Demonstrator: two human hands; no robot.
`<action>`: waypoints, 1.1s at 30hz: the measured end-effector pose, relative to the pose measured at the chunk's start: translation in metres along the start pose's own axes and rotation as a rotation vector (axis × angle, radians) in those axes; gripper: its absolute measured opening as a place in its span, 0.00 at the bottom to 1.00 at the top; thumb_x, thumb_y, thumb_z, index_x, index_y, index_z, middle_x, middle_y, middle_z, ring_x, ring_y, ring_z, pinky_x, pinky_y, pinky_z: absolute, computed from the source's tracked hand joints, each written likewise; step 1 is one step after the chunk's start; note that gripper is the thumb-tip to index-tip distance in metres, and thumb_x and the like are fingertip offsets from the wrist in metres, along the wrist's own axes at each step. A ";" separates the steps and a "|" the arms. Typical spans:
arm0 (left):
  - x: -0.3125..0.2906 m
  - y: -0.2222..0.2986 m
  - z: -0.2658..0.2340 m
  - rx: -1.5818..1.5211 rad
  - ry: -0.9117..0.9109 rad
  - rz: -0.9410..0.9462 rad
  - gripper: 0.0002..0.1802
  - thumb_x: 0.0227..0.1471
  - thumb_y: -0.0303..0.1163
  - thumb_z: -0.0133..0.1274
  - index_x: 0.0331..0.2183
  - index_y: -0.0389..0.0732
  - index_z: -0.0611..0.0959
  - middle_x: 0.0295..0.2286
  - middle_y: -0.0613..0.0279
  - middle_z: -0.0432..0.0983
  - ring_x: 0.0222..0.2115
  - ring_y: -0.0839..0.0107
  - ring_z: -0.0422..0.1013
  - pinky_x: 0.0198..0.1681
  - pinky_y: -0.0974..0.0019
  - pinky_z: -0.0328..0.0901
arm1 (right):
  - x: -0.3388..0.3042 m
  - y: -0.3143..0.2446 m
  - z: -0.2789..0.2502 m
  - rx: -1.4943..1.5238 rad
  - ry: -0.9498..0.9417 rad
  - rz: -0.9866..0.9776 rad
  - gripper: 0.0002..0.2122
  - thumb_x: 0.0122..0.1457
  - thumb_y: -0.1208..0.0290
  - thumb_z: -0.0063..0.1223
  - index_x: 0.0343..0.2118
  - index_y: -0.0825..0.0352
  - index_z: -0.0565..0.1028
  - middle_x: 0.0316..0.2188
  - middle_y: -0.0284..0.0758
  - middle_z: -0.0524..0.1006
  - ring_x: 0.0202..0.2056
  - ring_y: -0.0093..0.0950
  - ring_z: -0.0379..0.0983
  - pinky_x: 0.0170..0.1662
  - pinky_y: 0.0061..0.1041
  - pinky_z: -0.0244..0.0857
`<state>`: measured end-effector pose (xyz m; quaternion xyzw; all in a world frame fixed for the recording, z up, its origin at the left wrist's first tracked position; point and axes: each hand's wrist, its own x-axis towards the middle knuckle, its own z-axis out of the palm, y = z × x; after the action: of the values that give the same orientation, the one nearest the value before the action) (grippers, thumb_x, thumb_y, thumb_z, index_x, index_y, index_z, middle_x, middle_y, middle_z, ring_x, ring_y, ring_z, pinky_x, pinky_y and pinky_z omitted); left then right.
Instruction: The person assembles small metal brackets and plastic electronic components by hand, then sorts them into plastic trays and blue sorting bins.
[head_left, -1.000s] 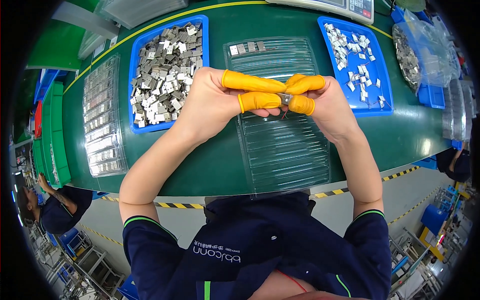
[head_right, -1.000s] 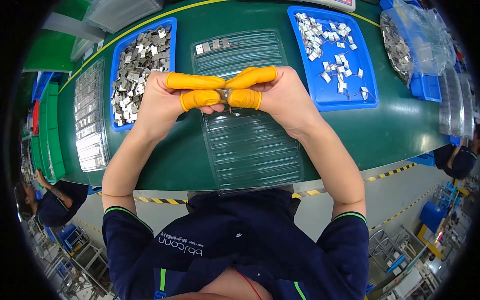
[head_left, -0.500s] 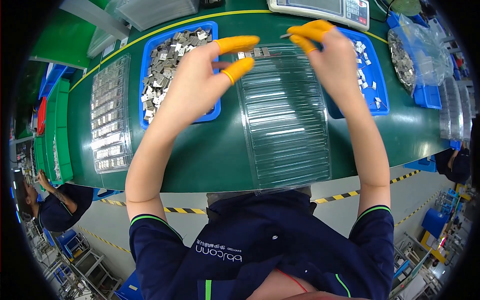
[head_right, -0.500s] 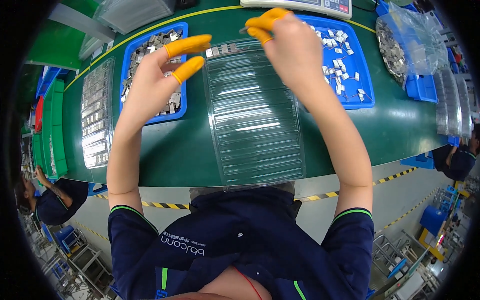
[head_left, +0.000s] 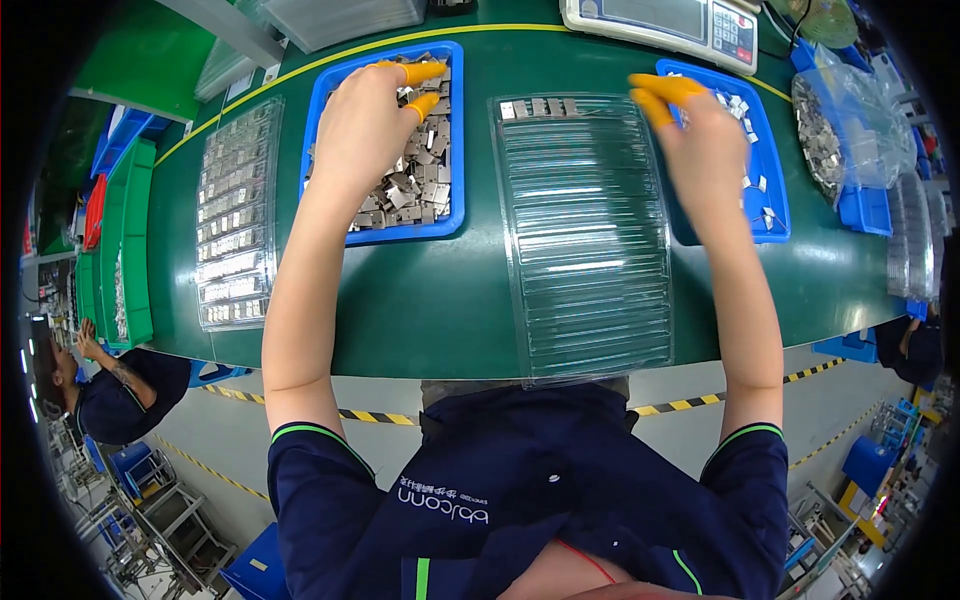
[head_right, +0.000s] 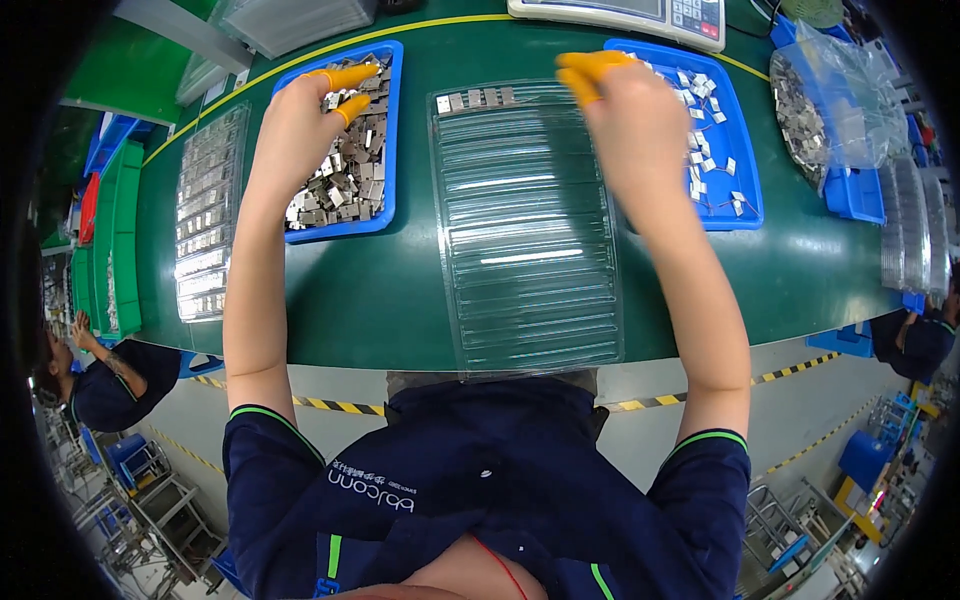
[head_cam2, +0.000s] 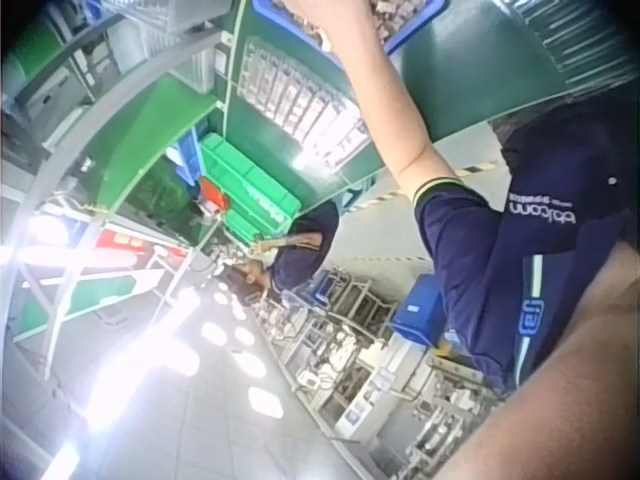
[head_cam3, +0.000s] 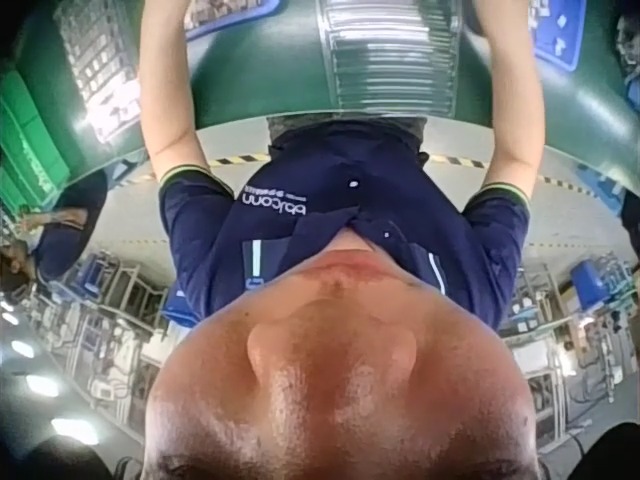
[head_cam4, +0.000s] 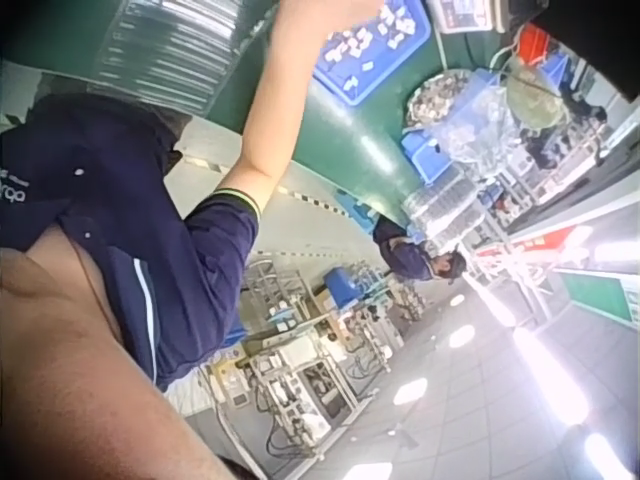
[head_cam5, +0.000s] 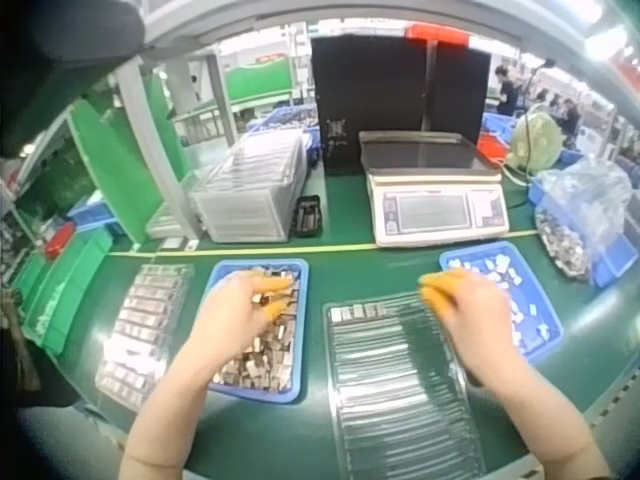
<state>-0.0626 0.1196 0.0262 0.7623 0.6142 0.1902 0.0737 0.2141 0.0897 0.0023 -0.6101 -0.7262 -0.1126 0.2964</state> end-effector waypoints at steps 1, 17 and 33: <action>0.001 -0.002 0.001 0.000 -0.001 0.000 0.15 0.40 0.28 0.55 0.36 0.39 0.81 0.27 0.48 0.76 0.30 0.56 0.72 0.36 0.59 0.65 | 0.001 0.005 -0.013 0.003 -0.043 0.141 0.09 0.48 0.66 0.56 0.32 0.61 0.78 0.28 0.36 0.76 0.29 0.35 0.73 0.32 0.29 0.66; 0.008 -0.011 0.031 0.055 -0.013 0.046 0.09 0.37 0.28 0.57 0.28 0.38 0.83 0.25 0.53 0.77 0.29 0.57 0.73 0.34 0.61 0.66 | -0.030 0.075 -0.010 0.090 -0.295 0.330 0.10 0.44 0.75 0.59 0.31 0.71 0.77 0.26 0.43 0.77 0.26 0.34 0.74 0.31 0.29 0.67; -0.001 0.026 0.018 -0.940 -0.244 -0.024 0.10 0.45 0.25 0.55 0.33 0.32 0.80 0.28 0.58 0.78 0.30 0.74 0.74 0.36 0.75 0.67 | -0.026 0.044 -0.019 0.406 0.058 0.404 0.09 0.50 0.73 0.55 0.35 0.69 0.77 0.28 0.38 0.77 0.26 0.25 0.74 0.30 0.21 0.66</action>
<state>-0.0325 0.1147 0.0189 0.6561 0.4574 0.3555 0.4836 0.2640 0.0687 -0.0064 -0.6669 -0.5890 0.0790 0.4496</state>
